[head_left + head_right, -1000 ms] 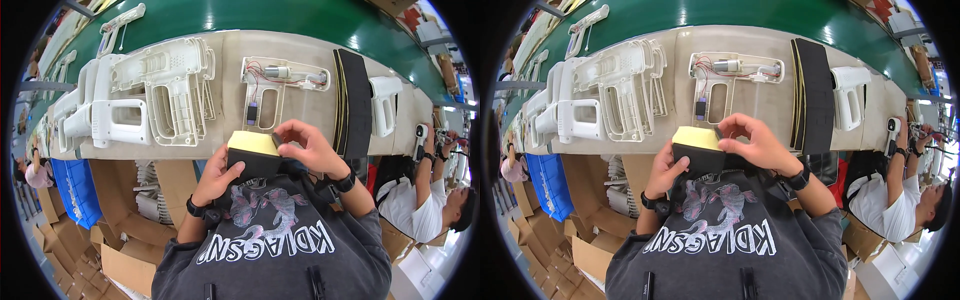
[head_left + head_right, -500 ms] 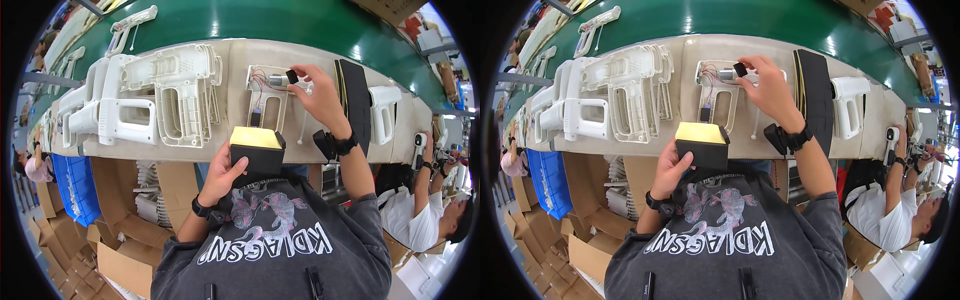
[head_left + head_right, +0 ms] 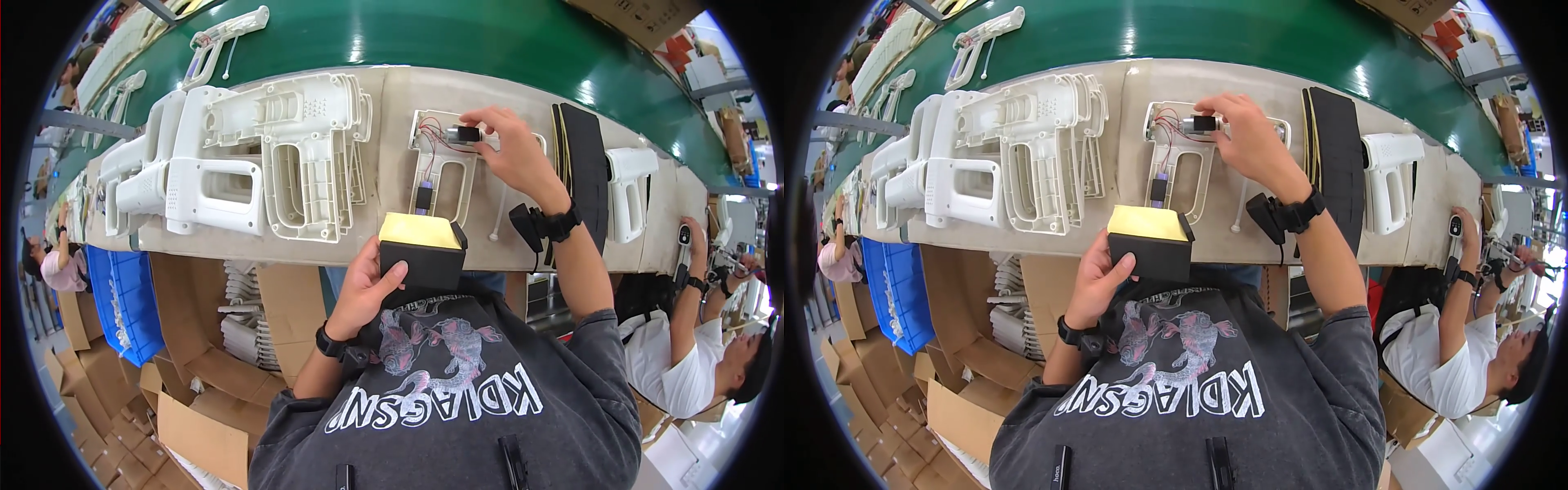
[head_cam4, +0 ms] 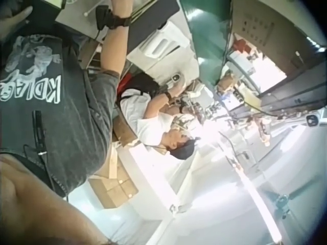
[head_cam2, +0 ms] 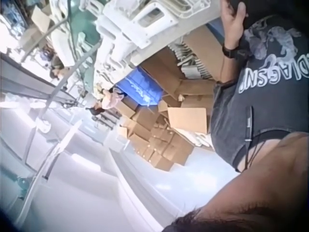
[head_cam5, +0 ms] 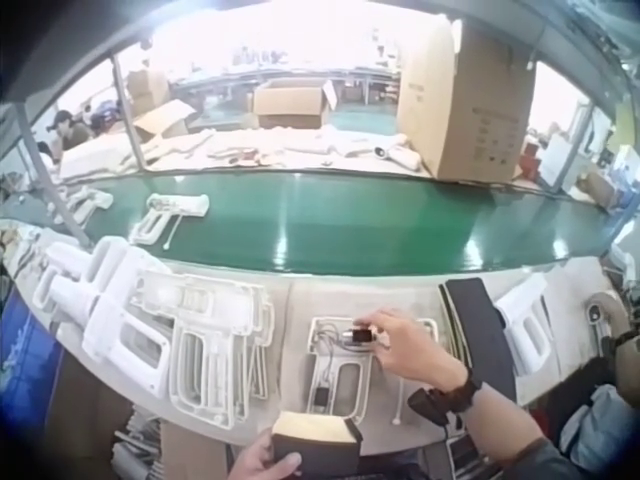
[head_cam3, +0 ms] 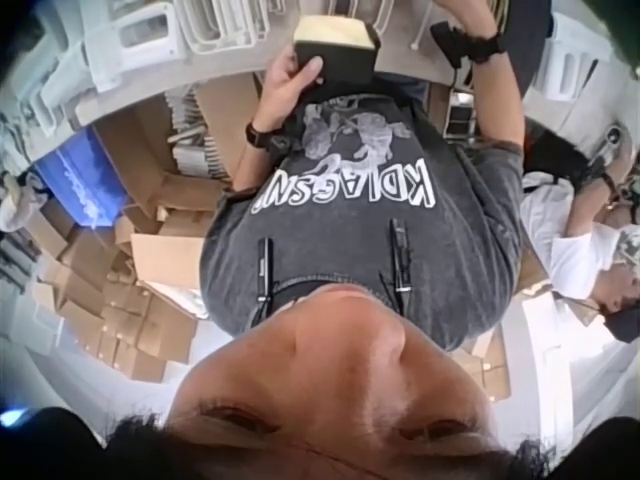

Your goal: The person retrieves white plastic housing pieces from a box and places them on the table. They peel black foam stickers from a sheet and press them onto the motor inside the housing before fitting a second white plastic housing piece on top.

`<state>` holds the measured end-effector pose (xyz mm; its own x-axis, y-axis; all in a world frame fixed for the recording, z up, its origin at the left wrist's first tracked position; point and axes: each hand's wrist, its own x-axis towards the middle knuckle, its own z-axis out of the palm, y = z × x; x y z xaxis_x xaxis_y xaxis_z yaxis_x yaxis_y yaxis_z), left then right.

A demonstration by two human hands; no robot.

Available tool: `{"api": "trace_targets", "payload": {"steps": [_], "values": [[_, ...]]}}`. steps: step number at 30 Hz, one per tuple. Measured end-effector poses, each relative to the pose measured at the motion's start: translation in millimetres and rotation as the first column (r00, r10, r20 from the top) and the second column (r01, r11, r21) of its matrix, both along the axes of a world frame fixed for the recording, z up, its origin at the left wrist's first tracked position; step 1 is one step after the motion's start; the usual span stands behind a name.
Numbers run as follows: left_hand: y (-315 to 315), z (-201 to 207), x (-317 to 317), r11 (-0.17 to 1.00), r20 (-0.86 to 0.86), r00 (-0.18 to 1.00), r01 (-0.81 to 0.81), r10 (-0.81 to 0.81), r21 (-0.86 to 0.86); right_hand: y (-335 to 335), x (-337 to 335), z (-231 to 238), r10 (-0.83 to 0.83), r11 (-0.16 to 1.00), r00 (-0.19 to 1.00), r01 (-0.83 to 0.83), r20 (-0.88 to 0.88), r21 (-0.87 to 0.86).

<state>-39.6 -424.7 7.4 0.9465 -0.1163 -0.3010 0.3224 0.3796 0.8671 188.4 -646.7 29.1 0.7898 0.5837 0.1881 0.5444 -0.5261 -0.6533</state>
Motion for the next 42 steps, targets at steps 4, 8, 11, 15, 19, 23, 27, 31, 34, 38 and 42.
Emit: {"api": "trace_targets", "payload": {"steps": [4,8,11,15,19,23,27,31,34,38,42], "values": [[-1,4,1,1.000,-0.022,1.000,-0.002,0.002,0.017,0,-1,-1,-0.001,1.000,1.000,0.001,0.001,-0.021],[-1,4,2,1.000,-0.025,0.999,0.027,-0.026,0.014,-2,-11,9,-0.011,0.999,0.998,0.008,0.069,0.043],[-2,2,-1,1.000,-0.031,1.000,0.005,-0.005,0.004,-8,-33,27,-0.060,0.997,0.984,0.050,0.167,0.067],[-2,1,1,0.997,-0.026,0.997,0.077,-0.076,0.016,-30,-81,53,0.046,0.998,0.946,-0.034,-0.321,0.045],[-15,11,9,0.989,-0.006,0.990,0.139,-0.139,-0.051,-62,-98,41,-0.089,0.996,0.889,0.070,-0.449,-0.060],[-45,20,36,0.986,0.103,0.982,0.163,-0.159,-0.030,-85,-117,29,0.096,0.934,0.550,0.240,-0.830,0.266],[-67,31,60,0.939,0.220,0.915,0.318,-0.340,0.127,-89,-130,49,0.036,0.877,0.633,0.351,-0.774,0.328],[-60,59,65,0.874,0.269,0.860,0.330,-0.435,0.357,-140,-113,63,-0.085,0.787,0.702,0.482,-0.707,0.384],[-38,82,58,0.773,0.367,0.810,0.159,-0.458,0.614,-184,-89,50,-0.159,0.769,0.731,0.513,-0.664,0.381],[2,115,52,0.571,0.451,0.836,-0.214,-0.312,0.793,-207,-78,23,-0.469,0.850,0.814,0.521,-0.344,0.074],[33,118,55,0.211,0.501,0.859,-0.474,-0.102,0.855,-210,-84,21,-0.538,0.826,0.810,0.562,-0.233,0.042]]}}
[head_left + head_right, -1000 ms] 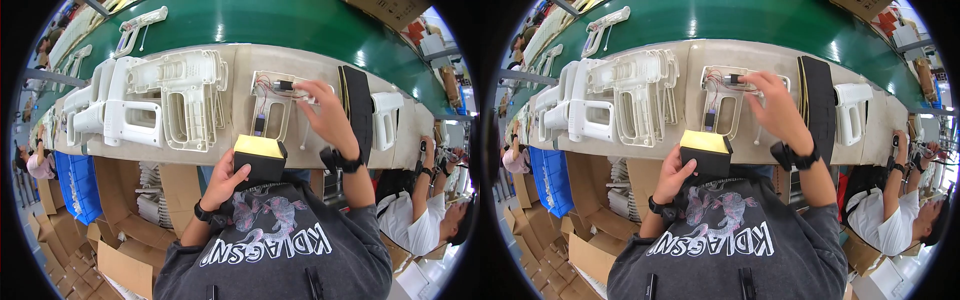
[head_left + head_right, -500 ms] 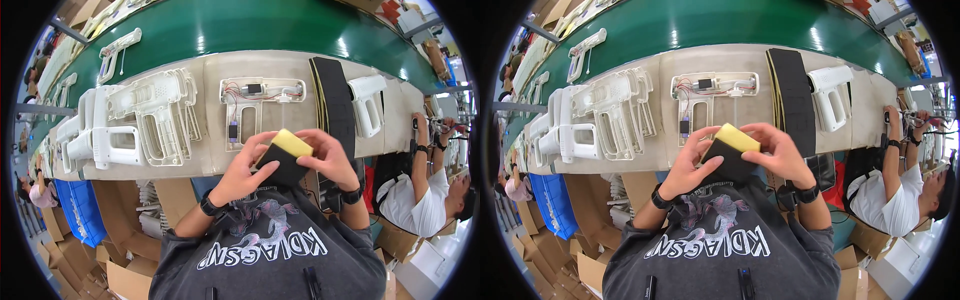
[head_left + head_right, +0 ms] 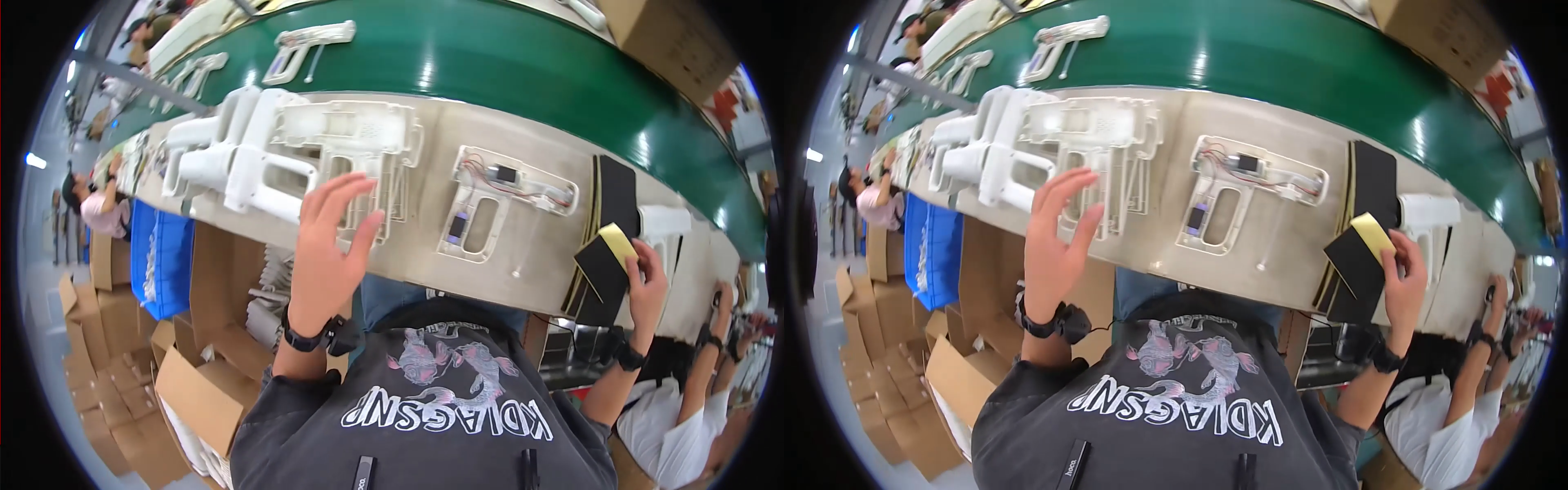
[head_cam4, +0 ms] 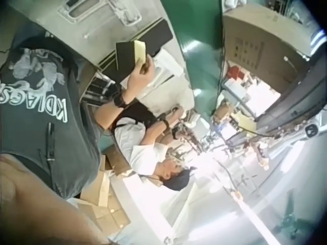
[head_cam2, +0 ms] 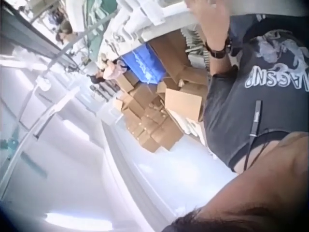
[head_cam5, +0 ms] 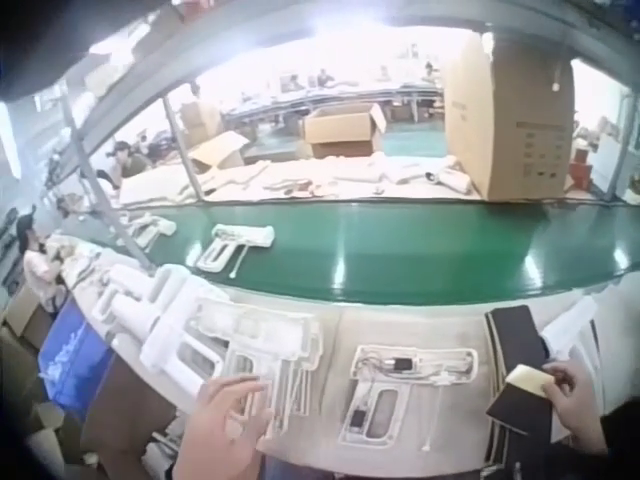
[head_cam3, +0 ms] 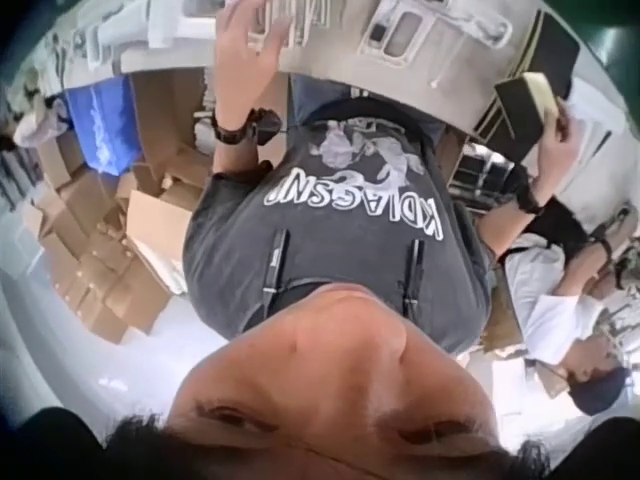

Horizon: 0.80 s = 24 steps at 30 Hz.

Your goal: The person retrieves white plastic housing pieces from a box and places them on the table. They peel black foam stickers from a sheet and press them onto the motor inside the housing before fitting a second white plastic housing piece on top.

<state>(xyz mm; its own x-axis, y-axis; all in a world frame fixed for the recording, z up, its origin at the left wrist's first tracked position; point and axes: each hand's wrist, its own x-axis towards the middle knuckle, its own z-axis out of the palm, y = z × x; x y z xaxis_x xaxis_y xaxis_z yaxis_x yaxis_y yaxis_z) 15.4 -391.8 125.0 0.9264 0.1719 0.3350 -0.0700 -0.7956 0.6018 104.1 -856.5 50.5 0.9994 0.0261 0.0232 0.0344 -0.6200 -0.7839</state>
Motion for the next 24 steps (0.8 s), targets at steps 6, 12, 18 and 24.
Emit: {"api": "trace_targets", "payload": {"steps": [6,12,18,24], "values": [[18,-19,-2,0.955,-0.090,0.966,-0.221,0.243,0.200,-3,10,-11,-0.005,0.997,1.000,0.006,0.024,-0.071],[9,-32,18,0.884,0.002,0.952,-0.284,0.306,0.372,12,3,8,-0.049,0.999,0.990,0.050,0.134,-0.002],[7,-29,34,0.908,0.019,0.960,-0.270,0.279,0.321,44,-18,39,0.028,0.996,0.986,-0.040,0.164,0.074],[-11,8,27,0.983,0.099,0.984,-0.136,0.149,-0.127,71,-29,56,0.132,0.952,0.958,-0.195,0.255,0.238]]}}
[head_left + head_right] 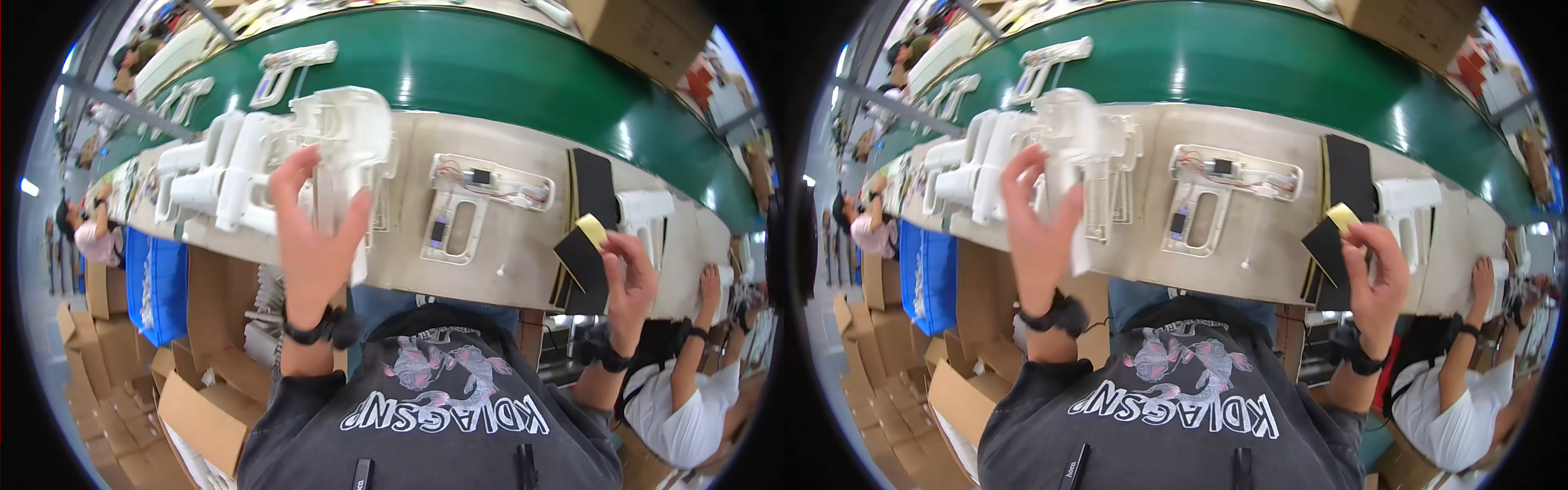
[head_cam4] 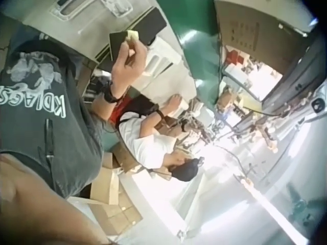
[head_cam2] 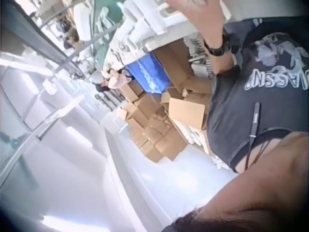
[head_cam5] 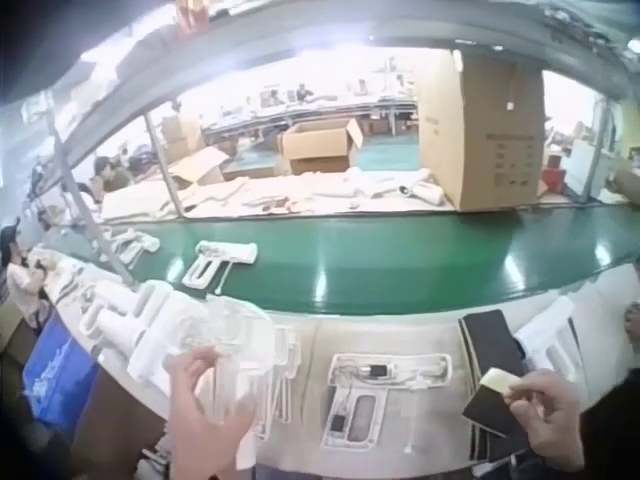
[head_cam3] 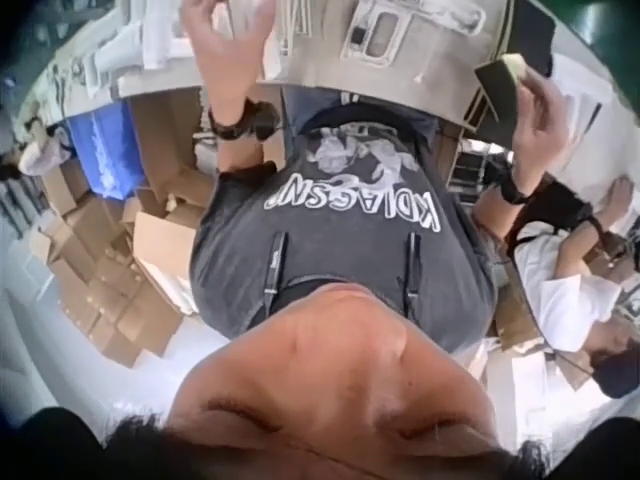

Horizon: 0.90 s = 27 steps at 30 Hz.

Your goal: The person retrieves white plastic housing pieces from a box and places them on the table. They peel black foam stickers from a sheet and press them onto the motor inside the housing before fitting a second white plastic housing piece on top.

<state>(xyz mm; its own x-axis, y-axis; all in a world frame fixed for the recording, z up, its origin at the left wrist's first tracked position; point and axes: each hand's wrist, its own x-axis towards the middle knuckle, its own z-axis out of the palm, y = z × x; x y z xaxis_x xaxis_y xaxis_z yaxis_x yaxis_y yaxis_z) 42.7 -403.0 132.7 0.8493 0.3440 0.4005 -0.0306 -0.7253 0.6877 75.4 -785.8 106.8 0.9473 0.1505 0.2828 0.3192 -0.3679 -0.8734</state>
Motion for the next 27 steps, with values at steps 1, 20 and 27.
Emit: {"api": "trace_targets", "payload": {"steps": [1,20,27], "values": [[-6,7,-4,0.955,0.111,0.988,0.133,-0.107,-0.265,6,1,5,0.044,0.999,0.999,-0.044,-0.010,-0.013],[-61,-56,26,0.952,-0.032,0.958,0.286,-0.284,0.107,50,112,-49,0.378,0.779,0.926,-0.306,0.020,-0.548],[-79,-75,74,0.881,-0.211,0.920,0.381,-0.331,0.280,52,122,-66,0.452,0.735,0.890,-0.338,0.053,-0.588]]}}
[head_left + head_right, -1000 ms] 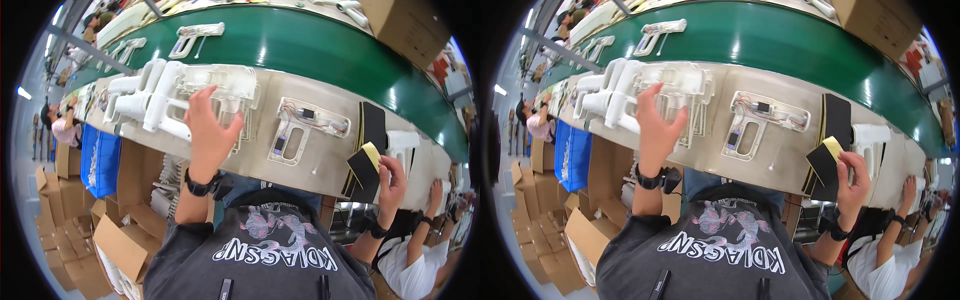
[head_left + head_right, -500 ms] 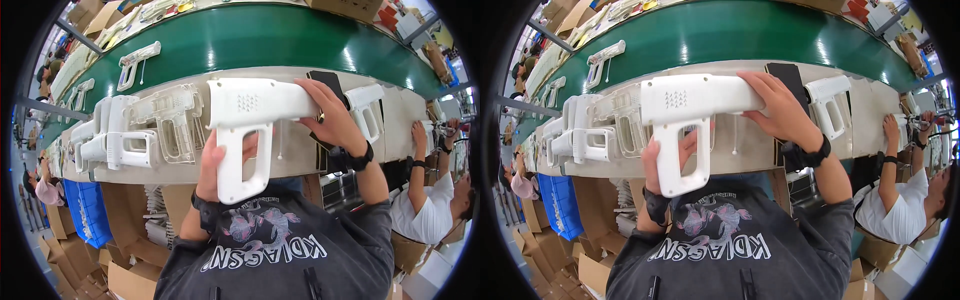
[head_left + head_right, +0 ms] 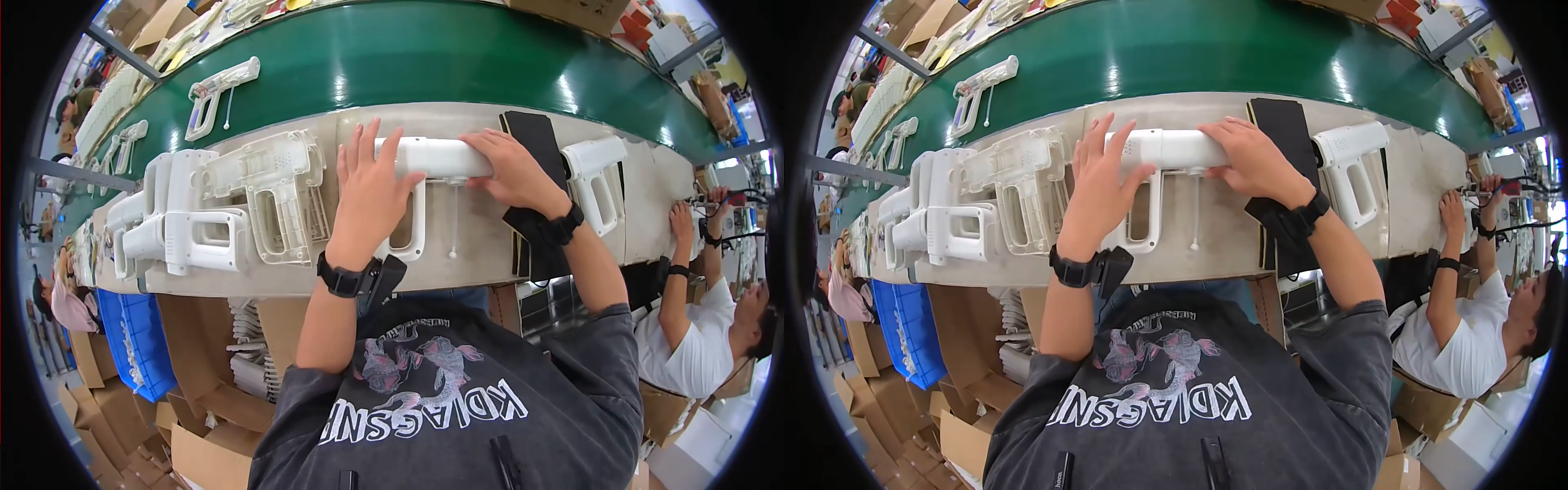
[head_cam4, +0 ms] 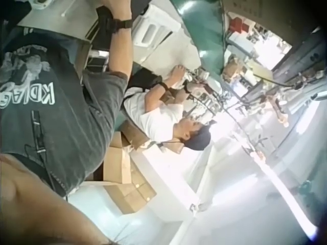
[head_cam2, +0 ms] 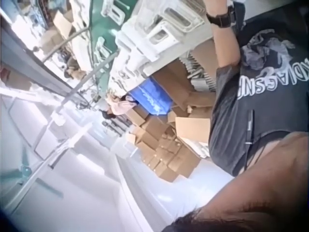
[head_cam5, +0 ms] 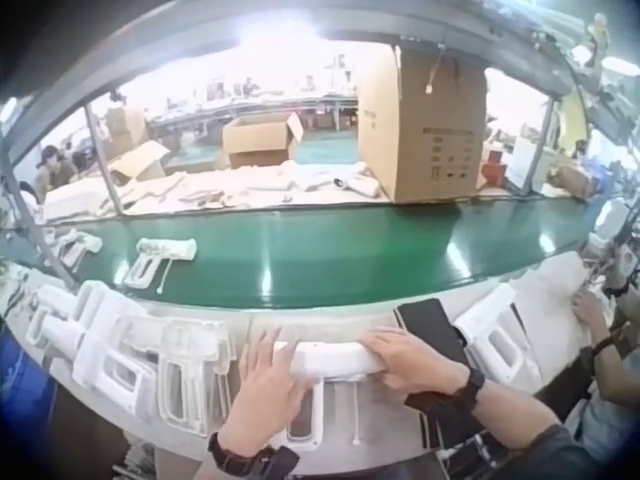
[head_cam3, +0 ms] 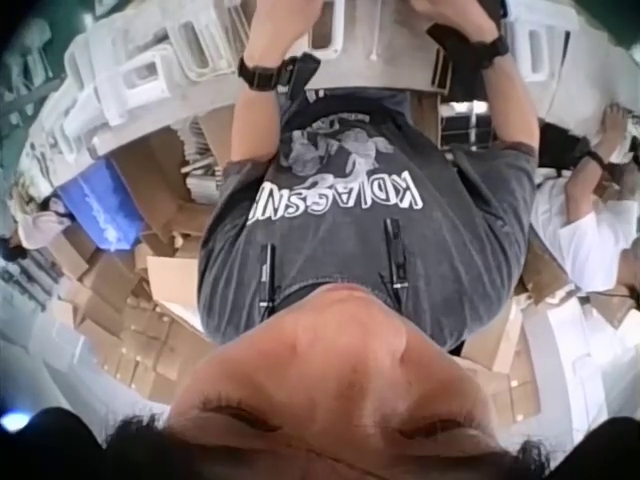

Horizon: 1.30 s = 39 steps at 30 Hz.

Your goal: The person retrieves white plastic housing pieces from a box and places them on the table. They peel black foam stickers from a sheet and press them onto the motor inside the housing before fitting a second white plastic housing piece on top.

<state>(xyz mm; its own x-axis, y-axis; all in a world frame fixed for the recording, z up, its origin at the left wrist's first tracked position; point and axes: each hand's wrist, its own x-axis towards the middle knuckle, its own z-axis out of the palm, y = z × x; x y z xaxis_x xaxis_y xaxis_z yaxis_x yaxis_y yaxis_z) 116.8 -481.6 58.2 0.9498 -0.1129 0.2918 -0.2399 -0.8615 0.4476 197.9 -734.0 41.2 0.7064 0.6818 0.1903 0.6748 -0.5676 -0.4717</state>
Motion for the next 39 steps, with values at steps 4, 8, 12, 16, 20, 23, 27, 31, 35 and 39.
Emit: {"api": "trace_targets", "payload": {"steps": [4,8,12,16,20,23,27,31,35,39], "values": [[6,-24,8,0.998,-0.085,0.996,-0.013,0.018,0.055,2,1,-2,0.004,1.000,1.000,-0.005,-0.008,-0.016],[4,-29,14,0.999,-0.133,0.991,-0.003,0.009,0.046,-1,4,-9,-0.003,1.000,1.000,0.003,-0.022,0.001],[4,-29,16,0.997,-0.091,0.995,0.032,-0.039,-0.076,1,4,-5,-0.018,1.000,0.999,0.018,-0.045,0.005],[4,-17,15,0.989,-0.051,0.998,0.035,-0.043,-0.144,1,4,6,-0.039,0.999,0.997,0.038,-0.074,-0.008],[2,-13,15,0.986,-0.069,0.997,0.025,-0.037,-0.164,-1,7,8,-0.008,1.000,0.999,0.009,-0.035,0.024],[2,-22,16,0.979,-0.091,0.995,0.014,-0.033,-0.205,0,9,2,-0.014,1.000,0.999,0.014,-0.043,0.016],[0,-33,15,0.981,-0.134,0.991,-0.029,0.003,-0.192,-3,14,-14,0.017,1.000,0.995,-0.015,-0.103,0.020],[3,-45,17,0.988,-0.098,0.995,-0.008,-0.007,-0.154,-1,15,-16,0.003,1.000,0.991,-0.004,-0.130,-0.009],[2,-48,16,0.998,-0.078,0.996,-0.041,0.038,-0.042,-1,16,-16,0.026,1.000,0.987,-0.024,-0.161,0.011],[2,-38,18,0.998,-0.191,0.981,-0.045,0.037,-0.039,-1,22,-17,0.040,0.998,0.962,-0.025,-0.269,0.057]]}}
